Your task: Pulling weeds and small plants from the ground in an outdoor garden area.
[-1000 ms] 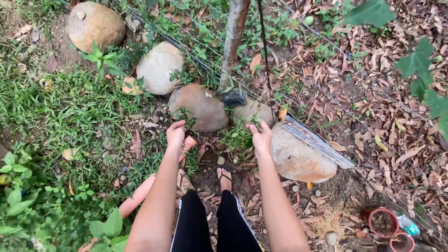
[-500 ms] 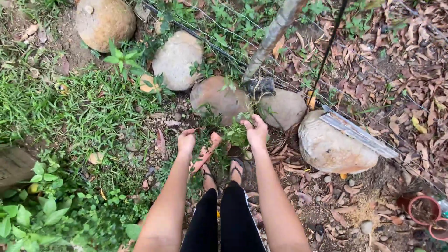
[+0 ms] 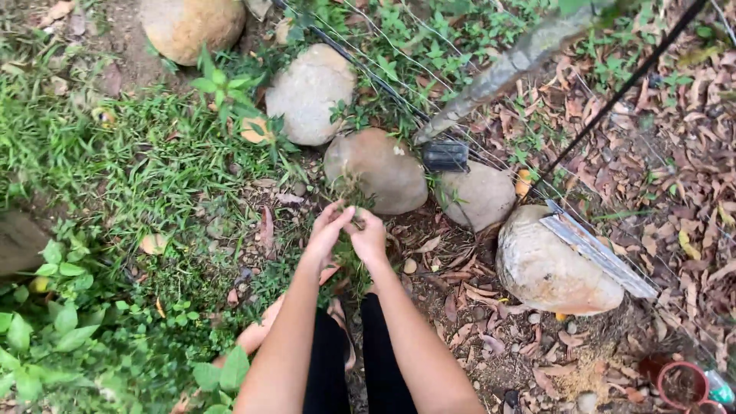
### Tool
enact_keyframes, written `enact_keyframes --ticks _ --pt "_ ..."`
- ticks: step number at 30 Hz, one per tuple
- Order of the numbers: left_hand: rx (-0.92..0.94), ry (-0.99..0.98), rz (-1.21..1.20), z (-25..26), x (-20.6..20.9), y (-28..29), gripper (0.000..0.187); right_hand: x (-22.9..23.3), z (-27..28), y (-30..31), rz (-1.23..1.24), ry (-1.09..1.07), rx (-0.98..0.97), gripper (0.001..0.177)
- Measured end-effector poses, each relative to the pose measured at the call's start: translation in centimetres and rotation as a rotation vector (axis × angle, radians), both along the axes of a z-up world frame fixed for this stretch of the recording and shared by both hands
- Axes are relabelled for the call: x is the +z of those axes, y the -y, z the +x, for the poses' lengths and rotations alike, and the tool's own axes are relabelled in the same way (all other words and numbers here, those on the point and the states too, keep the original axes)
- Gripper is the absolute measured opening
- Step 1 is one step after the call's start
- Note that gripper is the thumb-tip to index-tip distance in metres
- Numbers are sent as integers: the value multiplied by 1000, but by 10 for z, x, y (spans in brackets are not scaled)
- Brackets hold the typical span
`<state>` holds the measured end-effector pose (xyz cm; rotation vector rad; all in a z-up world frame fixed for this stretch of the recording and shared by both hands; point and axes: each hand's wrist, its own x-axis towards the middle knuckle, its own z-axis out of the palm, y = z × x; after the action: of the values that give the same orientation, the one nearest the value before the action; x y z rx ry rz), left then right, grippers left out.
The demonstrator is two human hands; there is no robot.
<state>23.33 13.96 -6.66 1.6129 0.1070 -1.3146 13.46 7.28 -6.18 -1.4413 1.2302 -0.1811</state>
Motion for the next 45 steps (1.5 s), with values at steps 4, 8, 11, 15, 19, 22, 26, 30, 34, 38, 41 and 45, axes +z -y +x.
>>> enact_keyframes --ticks 4,8,11,15,19,22,26,30,34,38,41,45 --pt "200 185 -146 4 -52 -38 36 -11 18 -30 -97 202 -18 29" --pt "145 642 78 36 -18 -56 21 -12 41 -38 -14 351 20 27" --pt "123 848 215 74 -1 -77 23 -23 72 -45 -13 309 -20 17" --pt "140 755 336 134 4 -101 30 -79 118 -47 -26 337 -123 14" --pt "90 757 380 195 -60 -131 31 -159 166 -55 -1 413 -282 37" --pt "-84 754 491 233 -134 -139 46 -167 217 -59 61 349 -396 49" --pt "-89 647 472 236 -156 -157 43 -190 247 -94 -11 200 -195 37" --pt "-156 661 416 216 -191 -162 43 -226 235 -104 -123 68 -76 22" --pt "-154 616 454 183 -219 -159 37 -258 210 -91 -44 -79 -61 29" --pt "-29 718 514 129 -238 -155 32 -295 160 -74 -188 -163 105 15" --pt "174 685 505 127 -226 -175 28 -270 174 -85 -151 -194 238 17" --pt "441 814 495 101 -202 -199 31 -235 170 -100 -50 -67 348 18"
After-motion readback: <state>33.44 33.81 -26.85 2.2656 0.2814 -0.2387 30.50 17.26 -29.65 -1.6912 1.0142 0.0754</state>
